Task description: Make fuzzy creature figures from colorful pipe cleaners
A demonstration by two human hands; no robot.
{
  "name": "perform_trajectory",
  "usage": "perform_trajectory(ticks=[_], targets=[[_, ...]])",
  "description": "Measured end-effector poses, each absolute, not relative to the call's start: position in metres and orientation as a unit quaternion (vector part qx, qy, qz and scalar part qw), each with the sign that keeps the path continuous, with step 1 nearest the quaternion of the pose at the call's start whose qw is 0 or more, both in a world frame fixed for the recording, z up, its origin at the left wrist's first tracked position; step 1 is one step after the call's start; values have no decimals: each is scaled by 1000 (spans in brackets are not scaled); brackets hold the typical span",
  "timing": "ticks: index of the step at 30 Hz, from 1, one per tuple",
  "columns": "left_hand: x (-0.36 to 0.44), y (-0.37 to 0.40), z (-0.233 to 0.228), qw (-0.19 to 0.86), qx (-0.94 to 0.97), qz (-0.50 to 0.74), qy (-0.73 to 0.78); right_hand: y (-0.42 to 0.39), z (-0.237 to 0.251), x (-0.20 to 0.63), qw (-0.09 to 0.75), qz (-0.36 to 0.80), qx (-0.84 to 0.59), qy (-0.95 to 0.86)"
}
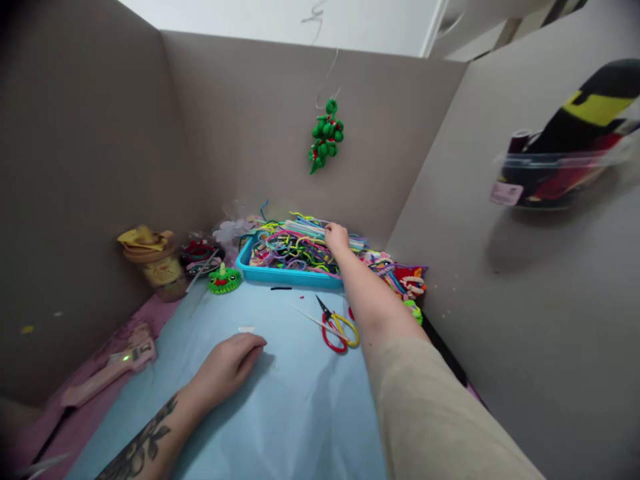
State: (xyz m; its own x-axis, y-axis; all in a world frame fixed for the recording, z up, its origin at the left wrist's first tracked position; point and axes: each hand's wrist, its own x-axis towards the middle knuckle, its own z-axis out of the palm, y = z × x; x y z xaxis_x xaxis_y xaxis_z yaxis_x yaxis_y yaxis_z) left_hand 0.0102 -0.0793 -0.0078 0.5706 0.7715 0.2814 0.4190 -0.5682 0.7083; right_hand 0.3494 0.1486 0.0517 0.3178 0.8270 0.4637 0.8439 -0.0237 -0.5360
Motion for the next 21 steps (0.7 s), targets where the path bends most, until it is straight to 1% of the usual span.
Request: perform_trajectory(ticks=[2, 4, 8, 11, 14, 16, 18, 21], targets=[[9, -81, -6, 296, 841, 287, 350, 153, 56, 345, 377, -2, -690, -618], [9, -82, -4, 285, 850, 282, 342, 155, 60, 336, 351, 17, -653, -671], [11, -85, 0, 237, 878, 221, 352, 161, 69, 314, 244, 43, -600, -761], [11, -86, 2, 214, 890, 183, 360, 170, 82, 311, 147, 20, -656, -740], [9, -85, 3, 206, 893, 173, 361, 180, 93, 329, 87, 4, -729, -679], [8, -83, 3, 202, 894, 172, 361, 183, 94, 346, 52, 18, -746, -664], [8, -81, 2, 199, 897, 170, 356, 182, 88, 361, 27, 36, -744, -667], [9, -79, -3, 192, 901, 178, 347, 174, 69, 372, 35, 28, -734, -677]])
